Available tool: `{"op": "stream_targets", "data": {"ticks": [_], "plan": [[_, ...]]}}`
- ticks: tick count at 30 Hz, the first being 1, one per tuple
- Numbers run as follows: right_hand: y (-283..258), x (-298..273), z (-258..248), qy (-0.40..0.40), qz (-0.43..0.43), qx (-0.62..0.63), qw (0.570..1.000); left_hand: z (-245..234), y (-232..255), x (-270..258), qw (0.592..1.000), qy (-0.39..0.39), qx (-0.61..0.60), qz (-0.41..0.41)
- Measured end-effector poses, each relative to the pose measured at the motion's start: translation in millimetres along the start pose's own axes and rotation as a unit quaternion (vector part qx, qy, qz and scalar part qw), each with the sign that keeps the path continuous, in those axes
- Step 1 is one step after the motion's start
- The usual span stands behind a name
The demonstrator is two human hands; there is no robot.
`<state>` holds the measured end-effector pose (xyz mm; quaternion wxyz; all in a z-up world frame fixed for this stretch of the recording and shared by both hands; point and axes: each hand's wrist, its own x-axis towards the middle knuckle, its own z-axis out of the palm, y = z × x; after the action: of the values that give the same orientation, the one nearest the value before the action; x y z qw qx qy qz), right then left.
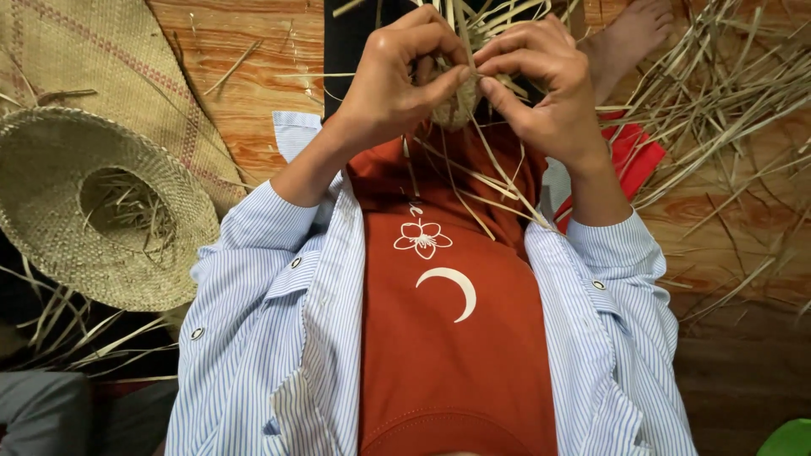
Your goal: The person is weaving a basket or hat using dried straw fibers, meticulously tucking and securing strands into a central structure.
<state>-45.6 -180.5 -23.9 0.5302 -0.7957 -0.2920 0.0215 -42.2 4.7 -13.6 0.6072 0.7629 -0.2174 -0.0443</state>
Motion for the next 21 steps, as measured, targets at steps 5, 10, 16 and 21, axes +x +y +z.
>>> {"op": "stream_targets", "data": {"ticks": [5, 10, 16, 21], "plan": [[4, 1, 0, -0.008, 0.003, 0.037, 0.999, -5, 2, 0, 1.000, -0.021, -0.002, 0.002], [11, 0, 0, -0.017, 0.031, 0.063, 0.997, -10, 4, 2, 0.998, -0.044, 0.036, 0.000], [10, 2, 3, -0.012, 0.063, 0.089, 0.994, -12, 3, 3, 0.997, -0.055, -0.024, -0.045], [9, 3, 2, -0.013, 0.063, 0.100, 0.993, -12, 3, 4, 0.998, -0.062, -0.008, -0.029]]}}
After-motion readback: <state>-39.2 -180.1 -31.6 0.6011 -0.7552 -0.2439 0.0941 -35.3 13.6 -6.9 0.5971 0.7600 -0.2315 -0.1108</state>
